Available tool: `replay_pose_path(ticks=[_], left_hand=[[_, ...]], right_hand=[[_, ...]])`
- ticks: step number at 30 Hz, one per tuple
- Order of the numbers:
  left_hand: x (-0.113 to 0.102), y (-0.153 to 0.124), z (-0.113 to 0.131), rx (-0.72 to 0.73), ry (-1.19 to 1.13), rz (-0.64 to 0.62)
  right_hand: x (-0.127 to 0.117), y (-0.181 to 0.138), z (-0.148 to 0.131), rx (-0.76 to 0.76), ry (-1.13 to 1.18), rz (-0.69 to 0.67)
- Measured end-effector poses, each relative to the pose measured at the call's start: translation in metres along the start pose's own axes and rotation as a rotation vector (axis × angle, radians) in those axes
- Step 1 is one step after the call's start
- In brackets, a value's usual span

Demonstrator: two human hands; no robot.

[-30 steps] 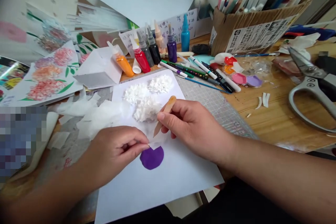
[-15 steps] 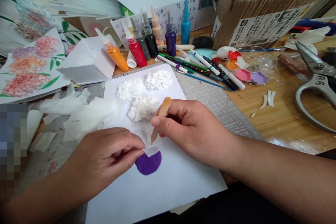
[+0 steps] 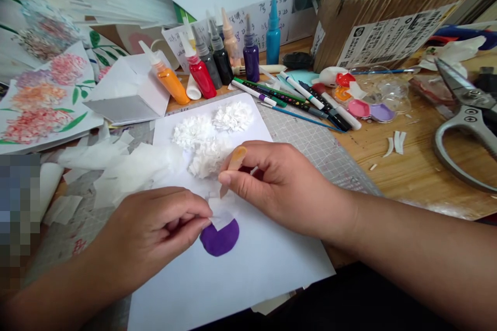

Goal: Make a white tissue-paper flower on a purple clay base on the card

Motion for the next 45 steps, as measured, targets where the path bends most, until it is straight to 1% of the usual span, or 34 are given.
replay_pose_path(ticks=[3,6,9,11,17,23,27,29,32,35,42,44,45], left_hand=[[0.0,0.0,0.0,-0.009,0.004,-0.004],[0.0,0.0,-0.001,-0.037,0.016,-0.009],[0.0,-0.001,-0.001,-0.057,0.018,-0.016],[0.0,-0.001,-0.001,-0.066,0.01,-0.013],[0.003,0.003,-0.001,-0.125,0.009,-0.01],[0.004,0.002,-0.004,-0.181,0.014,-0.005],[0.001,0.001,-0.007,-0.2,0.027,0.009],[0.001,0.002,-0.006,-0.198,0.021,-0.01],[0.002,0.005,-0.006,-0.196,-0.013,-0.053],[0.003,0.008,-0.006,-0.215,-0.036,-0.059],[0.006,0.008,-0.008,-0.252,-0.117,-0.029],[0.002,0.008,-0.008,-0.271,-0.14,0.002],[-0.001,0.008,-0.008,-0.281,-0.137,0.037]], right_hand=[[-0.001,0.001,-0.002,-0.054,-0.067,0.061],[-0.003,0.0,-0.003,0.002,-0.036,0.09],[-0.002,-0.003,-0.005,0.074,0.016,0.029],[-0.001,-0.005,-0.005,0.071,0.004,-0.005],[0.004,-0.005,-0.001,0.063,-0.028,-0.029],[0.006,-0.003,0.003,0.206,-0.047,-0.065],[0.008,-0.002,0.003,0.25,-0.072,-0.083],[0.007,-0.002,0.004,0.271,-0.046,-0.087],[0.004,-0.002,0.005,0.311,0.067,-0.049],[-0.001,-0.001,0.007,0.355,0.155,0.042],[-0.002,-0.003,0.014,0.405,0.26,0.136],[-0.004,-0.004,0.014,0.394,0.302,0.184],[-0.004,-0.004,0.013,0.377,0.313,0.192]])
Point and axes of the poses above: each hand's wrist, its own y-axis towards the middle knuckle, its own x-axis out of the palm, z = x × y, the point moved 3 cm from there along y, towards the middle knuckle, and after that the axes turned 12 degrees about z, right-handed, at the moved point
